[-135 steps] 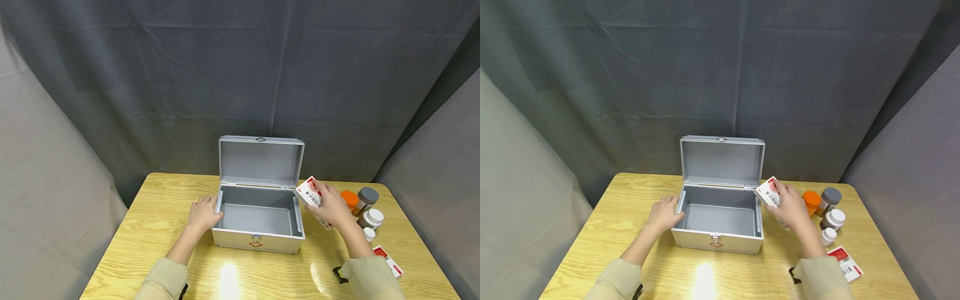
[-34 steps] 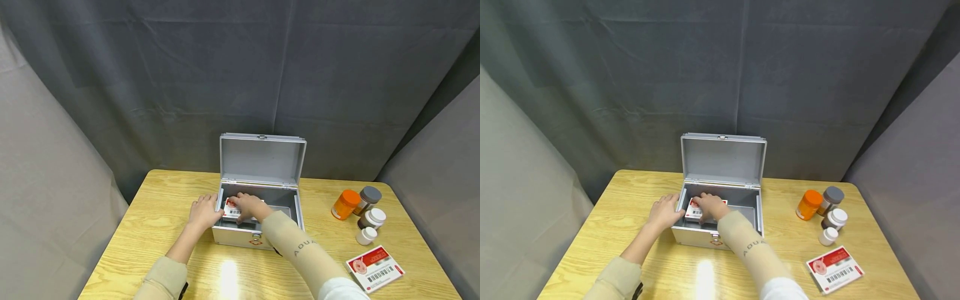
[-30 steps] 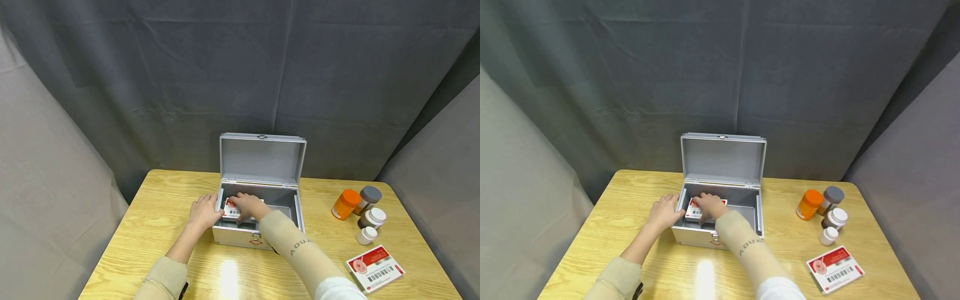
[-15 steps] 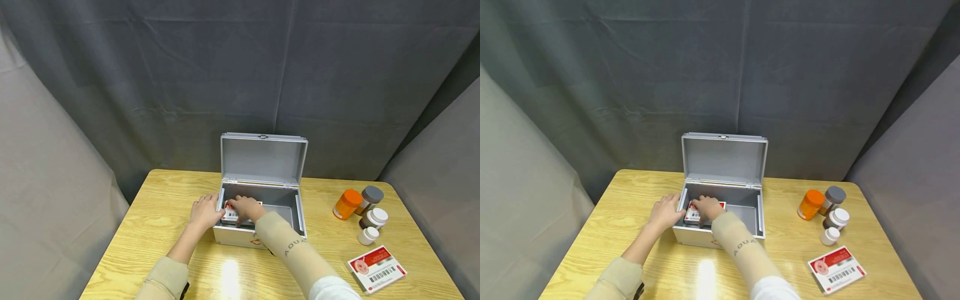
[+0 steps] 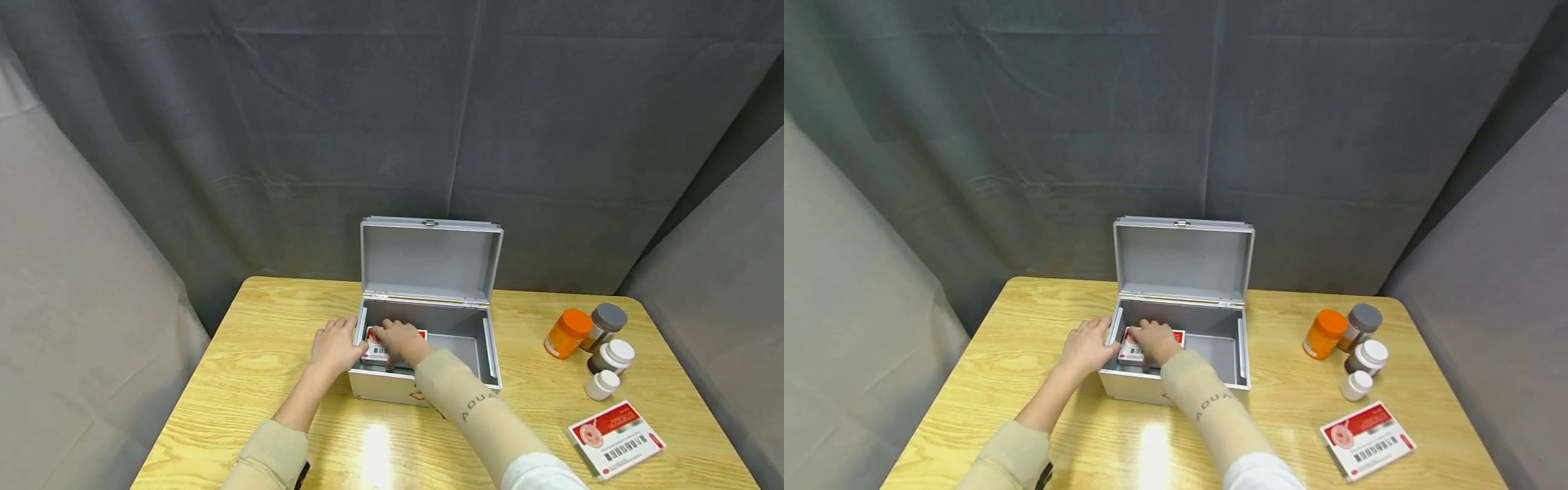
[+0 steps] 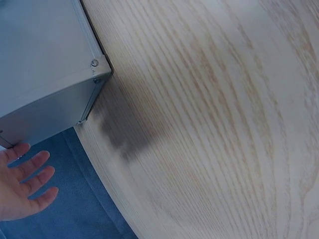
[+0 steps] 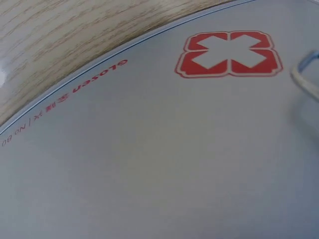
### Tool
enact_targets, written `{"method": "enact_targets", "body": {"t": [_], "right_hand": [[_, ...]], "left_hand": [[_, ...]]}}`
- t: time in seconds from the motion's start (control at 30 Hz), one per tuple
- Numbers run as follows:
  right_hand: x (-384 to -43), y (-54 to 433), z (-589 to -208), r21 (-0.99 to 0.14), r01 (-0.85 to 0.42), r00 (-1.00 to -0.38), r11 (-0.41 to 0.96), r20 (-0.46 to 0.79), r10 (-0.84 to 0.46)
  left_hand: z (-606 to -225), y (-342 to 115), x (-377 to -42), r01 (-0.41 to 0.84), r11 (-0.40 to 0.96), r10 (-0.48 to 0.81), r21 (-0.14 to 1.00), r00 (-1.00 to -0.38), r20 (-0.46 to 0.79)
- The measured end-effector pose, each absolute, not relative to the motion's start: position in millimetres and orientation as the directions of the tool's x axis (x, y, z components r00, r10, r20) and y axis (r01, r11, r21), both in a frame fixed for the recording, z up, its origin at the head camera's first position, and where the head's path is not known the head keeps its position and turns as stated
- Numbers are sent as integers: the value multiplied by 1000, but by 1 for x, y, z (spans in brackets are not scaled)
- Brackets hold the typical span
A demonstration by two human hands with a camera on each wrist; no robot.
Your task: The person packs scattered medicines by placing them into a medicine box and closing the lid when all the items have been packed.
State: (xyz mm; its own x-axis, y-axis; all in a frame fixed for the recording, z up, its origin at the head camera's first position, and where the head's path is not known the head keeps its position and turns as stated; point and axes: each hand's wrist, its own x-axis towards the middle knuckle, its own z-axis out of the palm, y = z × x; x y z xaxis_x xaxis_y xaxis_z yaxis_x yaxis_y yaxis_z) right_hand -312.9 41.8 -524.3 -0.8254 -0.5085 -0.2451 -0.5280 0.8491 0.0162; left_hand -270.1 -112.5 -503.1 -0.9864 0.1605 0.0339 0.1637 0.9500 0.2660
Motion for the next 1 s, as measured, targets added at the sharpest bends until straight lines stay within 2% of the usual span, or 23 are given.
{"method": "enact_targets", "body": {"t": [0.33, 0.47, 0.67, 0.7, 1.0], "right_hand": [[-312, 41, -530, 0, -533, -829, 846, -202, -522], [-322, 43, -546, 6, -546, -826, 838, -170, -537], [-324, 43, -549, 18, -488, -862, 873, -170, -478], [-318, 42, -538, 17, -459, -873, 888, -197, -447], [-308, 42, -530, -9, -392, -906, 920, -172, -388]], "left_hand": [[-504, -112, -270, 164, 947, 156, 275, -986, 53], [-504, -112, -270, 163, 947, 154, 278, -987, 53], [-504, -111, -270, 168, 950, 159, 263, -986, 56], [-503, -111, -270, 169, 951, 160, 258, -986, 56], [-501, -111, -269, 176, 961, 167, 214, -984, 57]]}}
